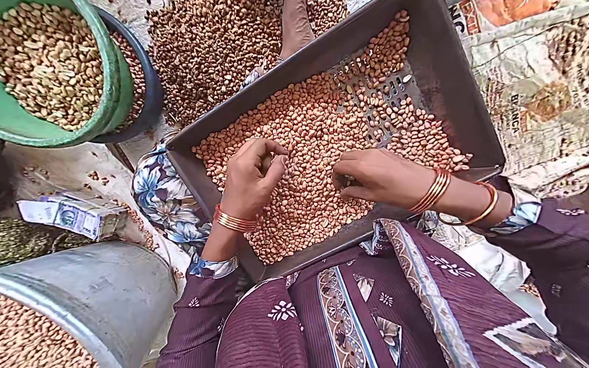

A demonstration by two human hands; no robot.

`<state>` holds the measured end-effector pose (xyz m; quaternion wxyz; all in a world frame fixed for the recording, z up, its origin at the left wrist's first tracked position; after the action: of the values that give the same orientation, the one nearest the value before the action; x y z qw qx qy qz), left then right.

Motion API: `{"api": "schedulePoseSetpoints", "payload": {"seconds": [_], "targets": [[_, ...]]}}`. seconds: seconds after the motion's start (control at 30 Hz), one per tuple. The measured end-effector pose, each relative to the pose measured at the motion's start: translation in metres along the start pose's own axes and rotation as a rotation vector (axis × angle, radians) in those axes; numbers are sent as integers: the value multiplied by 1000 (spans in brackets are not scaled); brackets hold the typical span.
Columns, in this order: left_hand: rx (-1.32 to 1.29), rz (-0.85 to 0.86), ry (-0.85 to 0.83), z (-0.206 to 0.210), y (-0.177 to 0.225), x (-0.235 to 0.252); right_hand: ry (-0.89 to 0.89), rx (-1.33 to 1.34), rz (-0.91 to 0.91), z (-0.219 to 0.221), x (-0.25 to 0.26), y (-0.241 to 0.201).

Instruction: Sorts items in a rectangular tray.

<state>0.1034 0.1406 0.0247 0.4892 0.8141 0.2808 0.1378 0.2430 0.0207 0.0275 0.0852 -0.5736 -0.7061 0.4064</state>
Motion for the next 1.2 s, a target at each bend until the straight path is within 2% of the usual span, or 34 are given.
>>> {"api": "schedulePoseSetpoints", "payload": {"seconds": [0.07, 0.1, 0.13, 0.2, 0.3, 0.5, 0.57, 0.63, 0.73, 0.8, 0.83, 0.9, 1.03, 1.1, 1.2], "targets": [[-463, -122, 11, -7, -15, -8, 61, -25, 17, 4, -4, -2], [-577, -155, -5, -8, -20, -12, 80, -35, 20, 5, -4, -3], [-565, -172, -10, -11, -22, -16, 88, -35, 21, 6, -4, -3], [-271, -134, -42, -15, -19, -23, 84, -19, 19, 6, -2, 0], [179, 51, -136, -8, -7, -33, 18, 46, 40, 2, 2, 6], [340, 94, -128, -4, -15, -48, 60, 469, 130, -32, 3, 30], [343, 91, -102, -4, -15, -46, 63, 445, 141, -31, 6, 31], [176, 24, -57, -11, -18, -45, 51, 287, 66, -24, 10, 23], [-456, -99, -8, -20, -24, -47, 104, 84, -20, -12, 15, 11], [-675, -122, -32, -19, -23, -49, 128, 9, -6, -9, 16, 6], [-631, -122, -42, -18, -21, -50, 139, -13, -1, -8, 16, 4], [-341, -76, -101, -11, -13, -53, 154, -47, -1, -8, 17, 0], [143, 151, -196, 15, 6, -61, 170, -96, 0, -7, 18, -2], [267, 186, -173, 21, 6, -63, 142, -89, 16, -6, 19, 1], [311, 208, -145, 22, 4, -63, 54, -40, 97, -9, 20, 8]]}}
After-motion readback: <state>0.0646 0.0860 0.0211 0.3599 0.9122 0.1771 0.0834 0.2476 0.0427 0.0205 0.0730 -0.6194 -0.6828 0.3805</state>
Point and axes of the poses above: each hand's wrist, its own x-axis towards the middle knuckle, its own z-axis out of the palm, y = z × x, the point moved 9 cm from there along x, towards the middle knuckle, and after that the axes turned 4 degrees about -y, right-handed, at the moved point
